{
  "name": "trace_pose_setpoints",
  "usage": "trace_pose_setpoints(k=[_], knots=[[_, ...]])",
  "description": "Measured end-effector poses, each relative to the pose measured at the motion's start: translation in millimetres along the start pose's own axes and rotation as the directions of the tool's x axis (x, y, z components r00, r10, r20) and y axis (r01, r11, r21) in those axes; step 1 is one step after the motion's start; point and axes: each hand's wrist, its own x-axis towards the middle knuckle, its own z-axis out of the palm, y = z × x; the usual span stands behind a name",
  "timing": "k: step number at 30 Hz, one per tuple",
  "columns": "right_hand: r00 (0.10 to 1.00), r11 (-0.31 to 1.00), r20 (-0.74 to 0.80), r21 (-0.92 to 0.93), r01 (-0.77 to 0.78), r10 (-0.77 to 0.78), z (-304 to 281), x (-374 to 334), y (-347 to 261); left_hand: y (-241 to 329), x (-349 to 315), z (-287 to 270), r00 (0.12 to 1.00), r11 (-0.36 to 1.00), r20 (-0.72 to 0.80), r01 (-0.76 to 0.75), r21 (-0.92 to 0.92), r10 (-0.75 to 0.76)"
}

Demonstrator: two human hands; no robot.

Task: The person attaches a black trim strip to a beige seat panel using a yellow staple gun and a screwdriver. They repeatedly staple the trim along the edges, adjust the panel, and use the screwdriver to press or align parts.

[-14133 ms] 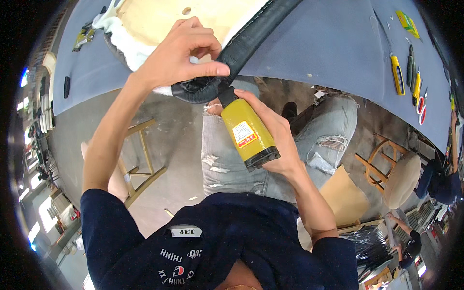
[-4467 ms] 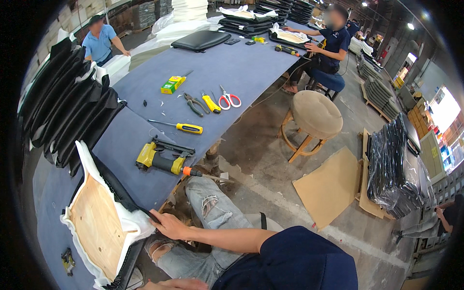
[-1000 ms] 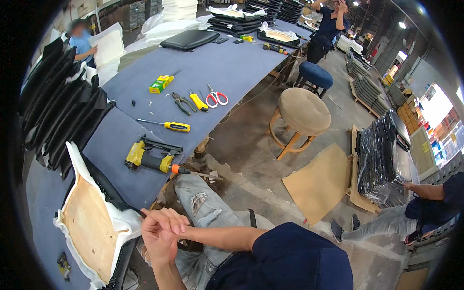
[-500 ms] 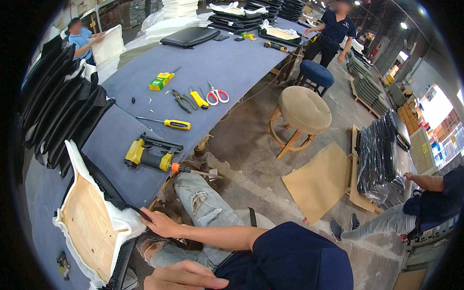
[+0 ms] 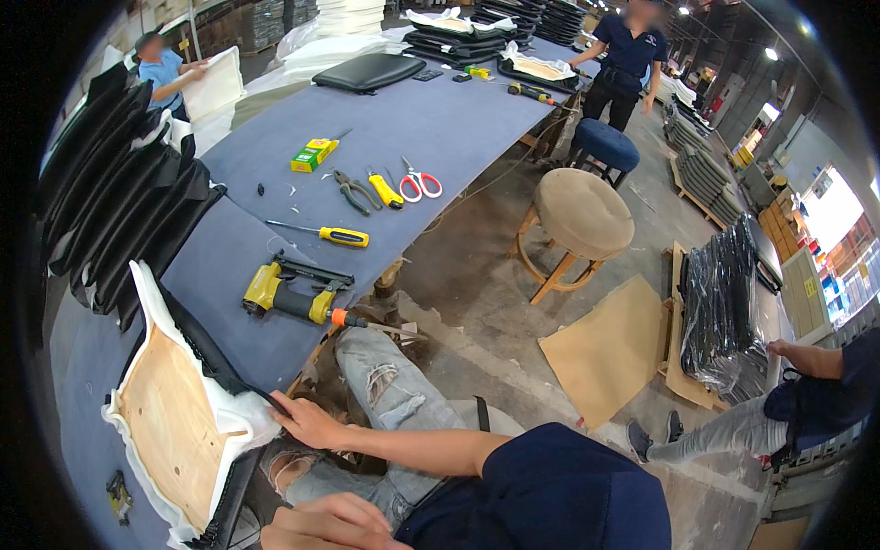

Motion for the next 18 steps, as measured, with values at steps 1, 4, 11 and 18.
trace_pose_setpoints(k=[1,4,11,18], knots=[[1.0,1.0,0.002,0.0,-0.002,0.002,-1.9,-0.2,-1.2,5.3,3.3,-5.4,0.998,0.999,0.045,0.031,0.02,-0.032],[0.998,0.999,0.029,-0.024,-0.047,0.047,-7.0,-0.3,-3.5,7.1,9.9,-4.7,1.0,1.0,0.024,-0.012,0.027,0.012],[1.0,1.0,-0.003,-0.015,-0.019,0.019,-11.0,2.8,-4.2,0.2,24.3,-44.3,0.919,0.987,0.361,-0.159,-0.029,0.158],[0.998,0.989,0.048,0.141,-0.05,0.043,-10.7,2.5,-20.6,10.2,1.6,-52.0,0.935,0.971,0.268,-0.238,-0.02,0.234]])
